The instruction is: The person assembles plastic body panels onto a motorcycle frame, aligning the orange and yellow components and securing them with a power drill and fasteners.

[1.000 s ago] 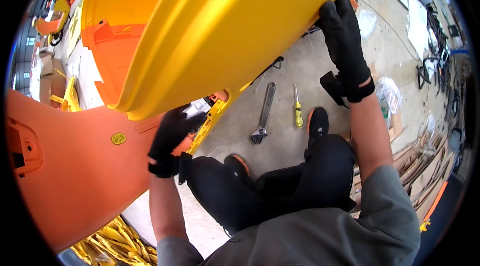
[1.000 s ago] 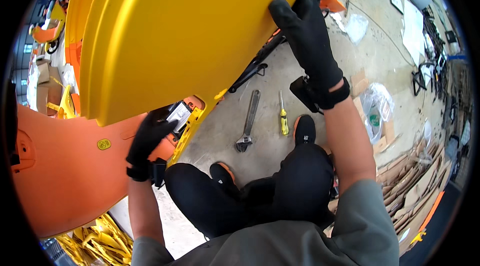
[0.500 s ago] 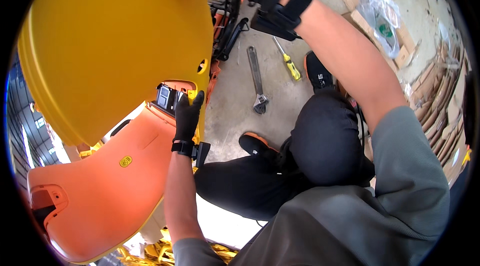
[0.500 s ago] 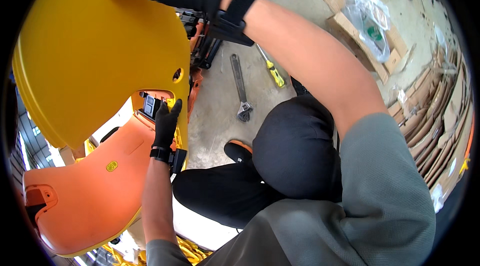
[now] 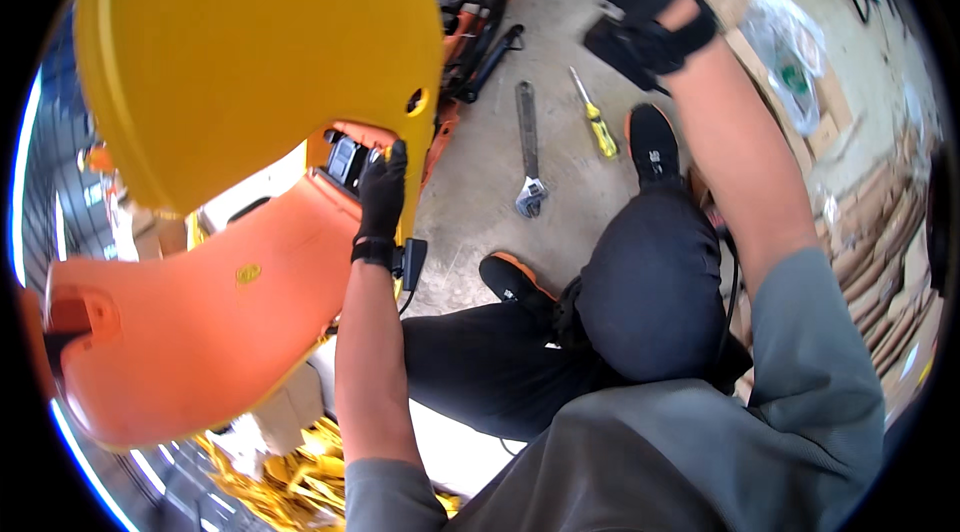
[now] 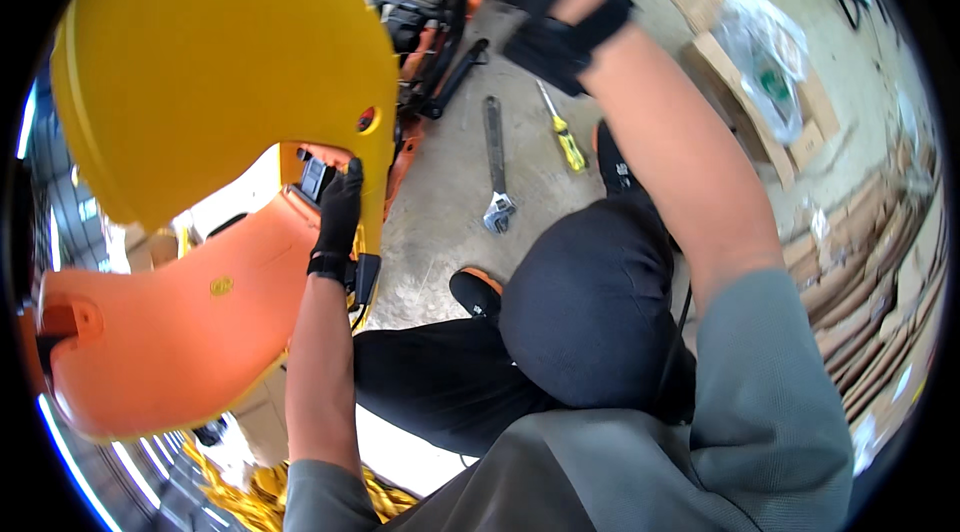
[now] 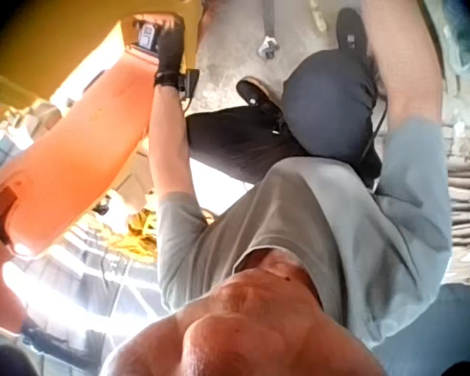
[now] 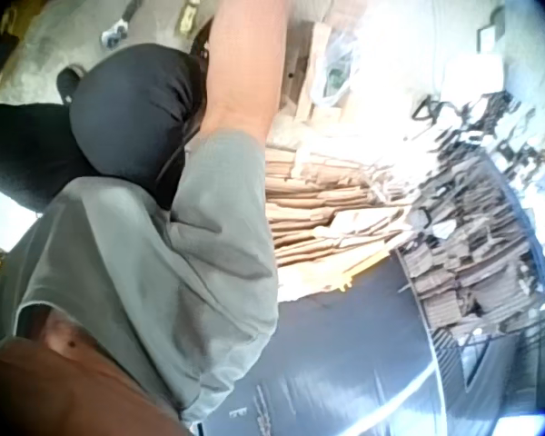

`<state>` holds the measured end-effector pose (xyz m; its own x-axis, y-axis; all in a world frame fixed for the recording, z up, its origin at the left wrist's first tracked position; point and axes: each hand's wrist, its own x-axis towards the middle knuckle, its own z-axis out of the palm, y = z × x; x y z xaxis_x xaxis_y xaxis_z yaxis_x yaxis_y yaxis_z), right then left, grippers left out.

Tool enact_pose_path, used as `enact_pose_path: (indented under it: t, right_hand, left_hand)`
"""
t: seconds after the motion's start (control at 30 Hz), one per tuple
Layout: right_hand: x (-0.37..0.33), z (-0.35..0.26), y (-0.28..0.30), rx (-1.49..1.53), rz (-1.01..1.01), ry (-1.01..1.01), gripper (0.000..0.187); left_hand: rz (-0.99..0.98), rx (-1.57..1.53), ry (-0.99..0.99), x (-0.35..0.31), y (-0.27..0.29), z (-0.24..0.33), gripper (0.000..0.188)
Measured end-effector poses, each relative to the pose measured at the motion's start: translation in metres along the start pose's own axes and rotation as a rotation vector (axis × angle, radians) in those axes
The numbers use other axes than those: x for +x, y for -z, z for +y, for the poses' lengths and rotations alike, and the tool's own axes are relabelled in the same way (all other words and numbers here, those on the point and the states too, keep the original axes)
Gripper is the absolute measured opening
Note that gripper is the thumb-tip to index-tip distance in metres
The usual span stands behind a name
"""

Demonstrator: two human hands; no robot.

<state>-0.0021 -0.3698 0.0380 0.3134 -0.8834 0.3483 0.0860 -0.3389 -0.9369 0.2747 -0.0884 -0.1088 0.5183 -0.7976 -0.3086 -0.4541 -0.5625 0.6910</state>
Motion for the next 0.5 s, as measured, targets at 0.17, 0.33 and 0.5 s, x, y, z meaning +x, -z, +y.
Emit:
enact_pose_path:
  t: [0.17,0.33,0.5]
  right_hand:
    - [-0.034,0.082,0.009,-0.159,-0.315,-0.183,0.028]
    - [-0.069,0.142,-0.019,0.15,-0.602,-0.509,0.044]
    - [-0.063,0.151,-0.031,0.096,-0.678,-0.53,0.054]
  left_hand:
    - [0.149,0.306,-0.225,-0.009,-0.01,0.023,0.039]
    - [0.444,0.873,-0.384,0.016,-0.023,-0.019,0.033]
    - [0.346,0.07,0.102,-0.026,-0.022,0.082,0.08]
